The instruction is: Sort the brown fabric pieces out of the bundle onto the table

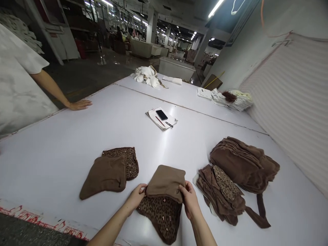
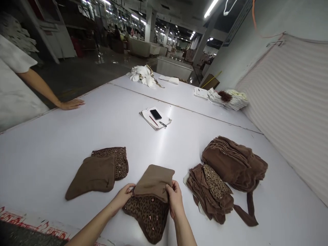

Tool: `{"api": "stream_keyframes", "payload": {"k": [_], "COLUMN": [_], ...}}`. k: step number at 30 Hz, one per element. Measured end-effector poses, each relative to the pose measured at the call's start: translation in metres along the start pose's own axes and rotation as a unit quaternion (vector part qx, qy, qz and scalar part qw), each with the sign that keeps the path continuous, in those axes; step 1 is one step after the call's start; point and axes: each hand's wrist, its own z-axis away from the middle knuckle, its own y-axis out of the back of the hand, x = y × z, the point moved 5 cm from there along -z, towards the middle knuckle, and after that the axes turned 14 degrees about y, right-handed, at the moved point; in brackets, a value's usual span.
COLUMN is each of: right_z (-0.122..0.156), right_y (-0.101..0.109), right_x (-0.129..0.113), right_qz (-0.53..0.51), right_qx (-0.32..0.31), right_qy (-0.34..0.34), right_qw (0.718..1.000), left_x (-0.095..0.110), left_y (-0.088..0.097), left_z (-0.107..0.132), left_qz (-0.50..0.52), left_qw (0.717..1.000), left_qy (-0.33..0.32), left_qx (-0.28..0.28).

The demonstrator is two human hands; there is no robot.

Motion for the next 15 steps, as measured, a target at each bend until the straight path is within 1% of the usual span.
{"api": "stream_keyframes", "payload": {"k": [1, 2, 4, 6, 7, 9, 11, 13, 15], "right_z": [0.009, 0.019, 0.040, 0.055, 0.058, 0.056, 0.048, 0.040, 0.037], "right_y": [0.007, 0.014, 0.028, 0.036, 0.037, 0.036, 0.031, 0.025, 0.020], "right_x": [0.004, 0.013, 0.039, 0.062, 0.069, 0.071, 0.064, 0.054, 0.048], "right_qz": [0.017, 0.034, 0.060, 0.057, 0.051, 0.035, 0.019, 0.009, 0.022], "right_qx": [0.009, 0.024, 0.059, 0.086, 0.089, 0.084, 0.073, 0.050, 0.031], "right_qy": [0.000, -0.013, -0.064, -0.108, -0.116, -0.116, -0.115, -0.119, -0.126], "right_qw": [1.000, 0.999, 0.994, 0.989, 0.988, 0.989, 0.991, 0.992, 0.991], "left_x": [-0.001, -0.002, 0.000, 0.002, 0.003, 0.005, 0.007, 0.013, 0.021], "left_y": [0.001, 0.002, 0.004, 0.005, 0.006, 0.007, 0.009, 0.011, 0.011], "left_z": [0.000, 0.001, 0.004, 0.008, 0.011, 0.016, 0.023, 0.030, 0.035], "left_qz": [0.001, 0.001, -0.004, -0.018, -0.030, -0.060, -0.102, -0.149, -0.194], "left_qw": [1.000, 1.000, 1.000, 0.999, 0.999, 0.998, 0.995, 0.987, 0.974], "left_qy": [0.004, 0.007, 0.009, 0.010, 0.010, 0.006, -0.009, -0.038, -0.072], "left_qx": [-0.002, -0.006, -0.017, -0.028, -0.032, -0.030, -0.006, 0.041, 0.093]}}
